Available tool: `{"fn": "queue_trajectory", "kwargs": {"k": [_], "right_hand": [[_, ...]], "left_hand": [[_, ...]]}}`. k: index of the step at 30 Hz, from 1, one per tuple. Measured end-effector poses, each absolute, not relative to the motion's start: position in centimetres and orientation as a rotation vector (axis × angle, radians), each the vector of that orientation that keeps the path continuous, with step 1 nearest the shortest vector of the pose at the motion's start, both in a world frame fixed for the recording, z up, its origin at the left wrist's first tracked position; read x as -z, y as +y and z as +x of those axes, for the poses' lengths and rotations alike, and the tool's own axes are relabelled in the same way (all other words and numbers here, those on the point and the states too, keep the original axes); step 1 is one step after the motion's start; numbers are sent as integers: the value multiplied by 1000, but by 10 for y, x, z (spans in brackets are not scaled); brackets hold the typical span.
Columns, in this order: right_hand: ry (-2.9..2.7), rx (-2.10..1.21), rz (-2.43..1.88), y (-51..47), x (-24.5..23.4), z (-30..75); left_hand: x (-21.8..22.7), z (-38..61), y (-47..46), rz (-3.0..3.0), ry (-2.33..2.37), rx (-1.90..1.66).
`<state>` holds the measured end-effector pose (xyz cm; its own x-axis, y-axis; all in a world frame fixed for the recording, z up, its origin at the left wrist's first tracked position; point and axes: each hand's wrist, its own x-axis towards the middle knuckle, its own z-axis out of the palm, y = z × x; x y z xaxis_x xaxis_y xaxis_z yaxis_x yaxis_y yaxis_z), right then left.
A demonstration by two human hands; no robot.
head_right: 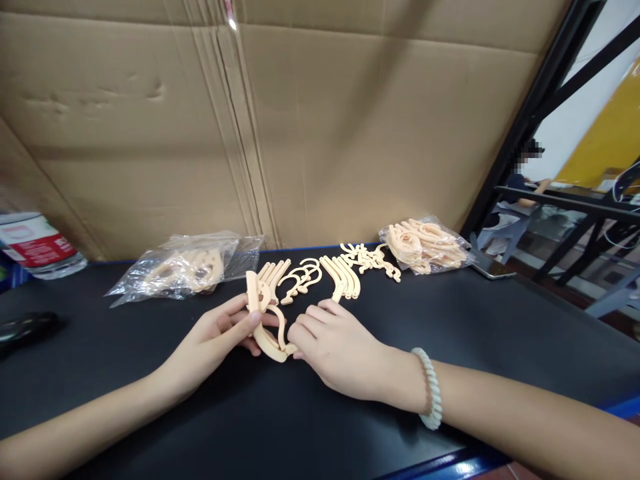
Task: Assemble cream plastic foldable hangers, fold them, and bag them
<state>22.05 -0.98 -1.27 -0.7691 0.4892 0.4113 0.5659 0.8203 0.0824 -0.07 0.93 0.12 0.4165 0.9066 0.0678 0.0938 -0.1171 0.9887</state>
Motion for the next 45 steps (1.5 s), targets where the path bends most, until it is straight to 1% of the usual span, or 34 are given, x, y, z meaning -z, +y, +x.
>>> {"fn": "queue_trajectory", "kwargs": {"k": [5, 9, 12, 14, 19, 23, 26, 29, 32, 35, 45], "right_hand": [[-2599, 362, -776, -11, 15, 220], [-2606, 498, -732, -14, 11, 219], [-2539, 678, -585, -17, 6, 218], [-2466, 741, -491, -17, 3, 220], [-2255, 556, -488, -6, 1, 235], [-2117, 600, -618, 12, -3, 253], [-2144, 540, -723, 26, -3, 265], [-2267, 391, -769, 38, 5, 270], [-2442, 143, -845, 44, 16, 271], [-2449, -15, -954, 45, 22, 271], [-2291, 27, -1079, 50, 20, 268]], "left_hand": [[-1, -1, 8, 1533, 863, -846], [-2, 0, 8, 1512, 826, -794], [-1, 0, 10, 1415, 867, -816], [-1, -1, 12, 1321, 908, -875], [1, -3, 15, 1291, 886, -911], [2, -4, 14, 1329, 865, -887], [2, -4, 14, 1317, 861, -895], [2, -5, 14, 1310, 853, -893], [3, -4, 15, 1311, 844, -891], [3, -4, 15, 1313, 847, -889], [3, -5, 15, 1361, 855, -867]]}}
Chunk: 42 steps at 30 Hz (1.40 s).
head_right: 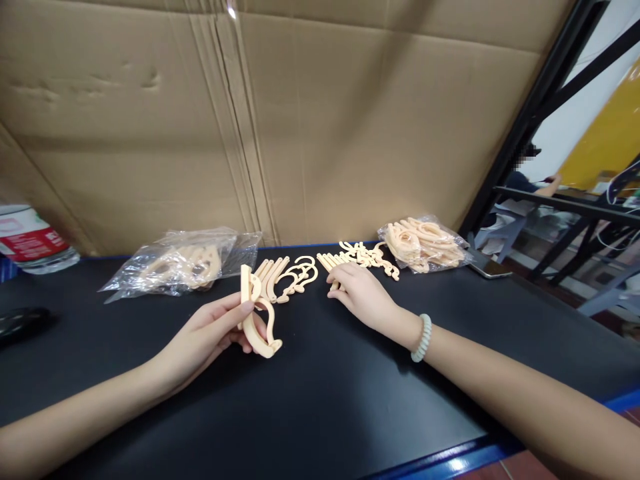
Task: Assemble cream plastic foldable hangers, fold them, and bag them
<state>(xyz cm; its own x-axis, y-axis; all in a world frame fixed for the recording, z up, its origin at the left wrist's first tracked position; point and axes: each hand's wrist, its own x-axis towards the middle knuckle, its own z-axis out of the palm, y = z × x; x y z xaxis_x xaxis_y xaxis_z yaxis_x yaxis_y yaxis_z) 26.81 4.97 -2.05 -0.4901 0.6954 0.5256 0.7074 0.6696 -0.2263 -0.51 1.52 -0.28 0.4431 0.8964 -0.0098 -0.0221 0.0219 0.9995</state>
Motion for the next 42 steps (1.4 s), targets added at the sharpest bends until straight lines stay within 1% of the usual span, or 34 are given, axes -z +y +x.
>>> {"fn": "queue_trajectory", "kwargs": {"k": [5, 9, 12, 20, 25, 29, 32, 34, 37, 42], "right_hand": [[-2304, 142, -1184, 48, 8, 281], [-2360, -11, -1405, 44, -6, 300], [-2414, -106, -1449, 43, -9, 304], [-2349, -85, -1308, 50, 11, 294], [-2288, 21, -1247, 46, 11, 287], [-2311, 38, -941, 24, 2, 263], [-2527, 125, -674, 2, -4, 243], [-2664, 176, -580, -9, -6, 233], [-2763, 194, -569, -15, -6, 227], [-2699, 134, -608, -13, -3, 230]], "left_hand": [[2, -5, 15, 1349, 861, -870], [1, -5, 14, 1345, 861, -868], [1, -5, 14, 1340, 863, -866], [1, -6, 15, 1357, 865, -866], [1, -5, 14, 1396, 876, -840], [0, -3, 14, 1476, 894, -792], [-1, -1, 14, 1529, 890, -783], [-2, -1, 14, 1548, 874, -792], [-1, 0, 13, 1586, 856, -778], [-1, 0, 12, 1604, 862, -737]]}}
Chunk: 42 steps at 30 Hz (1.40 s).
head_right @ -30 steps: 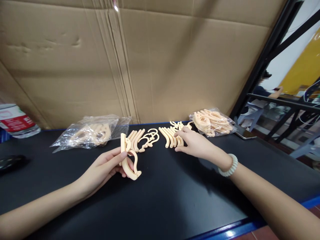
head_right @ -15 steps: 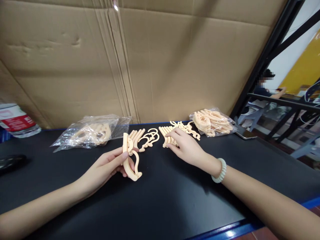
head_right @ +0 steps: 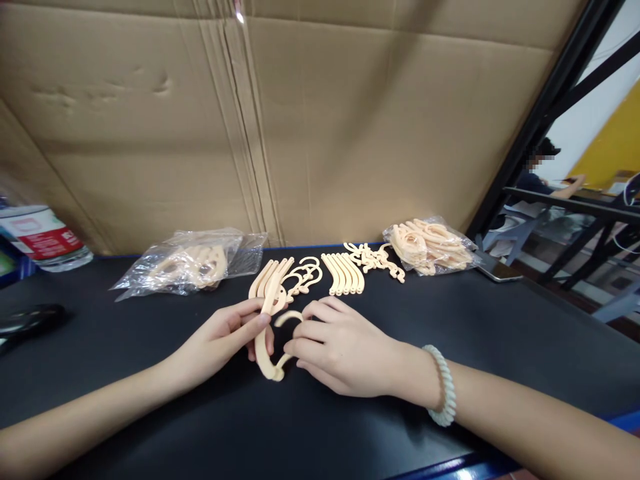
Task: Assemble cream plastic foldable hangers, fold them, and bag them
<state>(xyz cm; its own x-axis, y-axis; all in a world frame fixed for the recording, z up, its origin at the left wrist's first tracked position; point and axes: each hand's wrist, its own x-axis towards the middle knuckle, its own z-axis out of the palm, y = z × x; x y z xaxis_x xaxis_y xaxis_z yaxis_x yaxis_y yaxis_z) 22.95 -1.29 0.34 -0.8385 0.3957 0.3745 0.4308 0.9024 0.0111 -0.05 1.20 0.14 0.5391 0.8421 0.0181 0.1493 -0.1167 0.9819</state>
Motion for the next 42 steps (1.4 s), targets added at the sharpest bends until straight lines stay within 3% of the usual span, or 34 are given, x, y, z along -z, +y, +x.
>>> {"fn": "queue_trajectory", "kwargs": {"k": [5, 16, 25, 29, 36, 42], "right_hand": [[-2532, -64, -656, -12, -2, 232], [-1856, -1462, -737, -8, -8, 233], [-1383, -1438, -984, -1, -2, 234], [-1445, -1466, -1021, 0, 1, 232], [-1590, -1849, -934, -7, -2, 231], [-1569, -2120, -936, -11, -5, 232]], "left_hand": [[-2, 0, 12, 1613, 880, -747], [-1, -1, 8, 1663, 915, -656], [-3, 0, 5, 1844, 976, -658], [-3, -1, 4, 2001, 1017, -664], [4, -4, 1, 2234, 1106, -836], [13, -7, -2, 2840, 1007, -831]]}}
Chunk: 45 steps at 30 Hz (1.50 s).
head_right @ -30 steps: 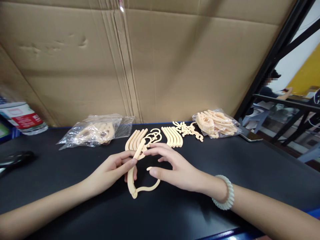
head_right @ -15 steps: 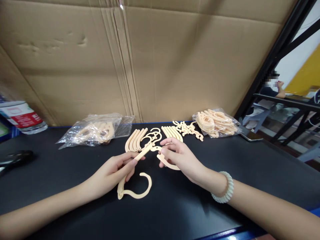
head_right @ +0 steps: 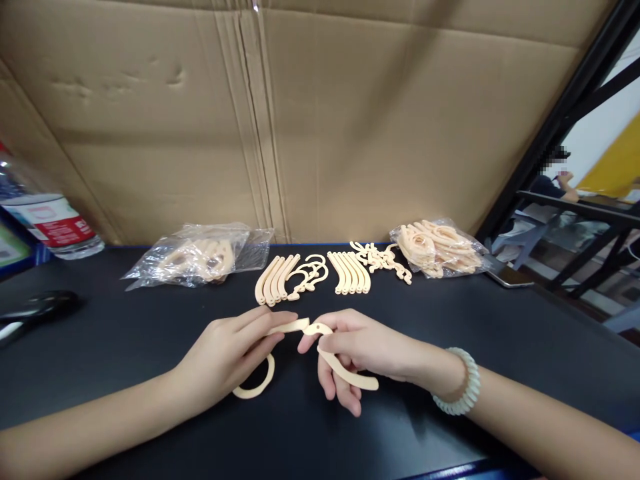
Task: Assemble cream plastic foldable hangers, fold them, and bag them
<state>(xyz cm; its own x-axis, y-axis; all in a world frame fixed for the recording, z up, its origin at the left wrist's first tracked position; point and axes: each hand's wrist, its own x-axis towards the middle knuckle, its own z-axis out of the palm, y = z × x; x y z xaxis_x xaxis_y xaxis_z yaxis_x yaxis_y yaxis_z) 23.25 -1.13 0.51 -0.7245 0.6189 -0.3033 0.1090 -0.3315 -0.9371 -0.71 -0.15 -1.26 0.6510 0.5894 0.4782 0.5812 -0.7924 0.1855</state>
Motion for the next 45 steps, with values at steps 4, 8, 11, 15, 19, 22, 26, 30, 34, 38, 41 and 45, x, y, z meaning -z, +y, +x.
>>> {"fn": "queue_trajectory", "kwargs": {"k": [4, 8, 11, 15, 19, 22, 26, 30, 34, 38, 41, 45], "right_hand": [[-1675, -2124, -935, -13, -2, 232], [-1742, -2085, -996, -14, -3, 230], [-1813, -2003, -1018, -15, -4, 229], [-1893, -1915, -1090, -20, -5, 228], [-2117, -1535, -1195, -29, -6, 224], [-2406, -872, -1149, -34, -5, 223], [-2625, 39, -920, -39, 1, 223], [-2646, 540, -588, -45, 5, 220], [-2713, 368, -654, -37, 0, 222], [-2657, 118, -746, -18, -5, 233], [-2578, 73, -737, -12, -6, 239], [-2438, -15, -700, -10, -7, 245]], "left_hand": [[12, -11, 1, 3256, 807, -821], [6, -12, 0, 3371, 717, -507], [2, -10, -4, 3351, 769, -337], [0, -9, -7, 3365, 791, -261], [-2, -7, -11, 3414, 734, -250], [-4, -7, -14, 3462, 707, -314], [-3, -9, -13, 3431, 751, -295], [-1, -12, -5, 3179, 942, -149], [1, -17, 6, 2719, 1003, -394], [2, -18, 14, 2010, 1080, -600], [2, -17, 18, 1744, 1032, -619], [0, -15, 18, 1657, 1008, -645]]}}
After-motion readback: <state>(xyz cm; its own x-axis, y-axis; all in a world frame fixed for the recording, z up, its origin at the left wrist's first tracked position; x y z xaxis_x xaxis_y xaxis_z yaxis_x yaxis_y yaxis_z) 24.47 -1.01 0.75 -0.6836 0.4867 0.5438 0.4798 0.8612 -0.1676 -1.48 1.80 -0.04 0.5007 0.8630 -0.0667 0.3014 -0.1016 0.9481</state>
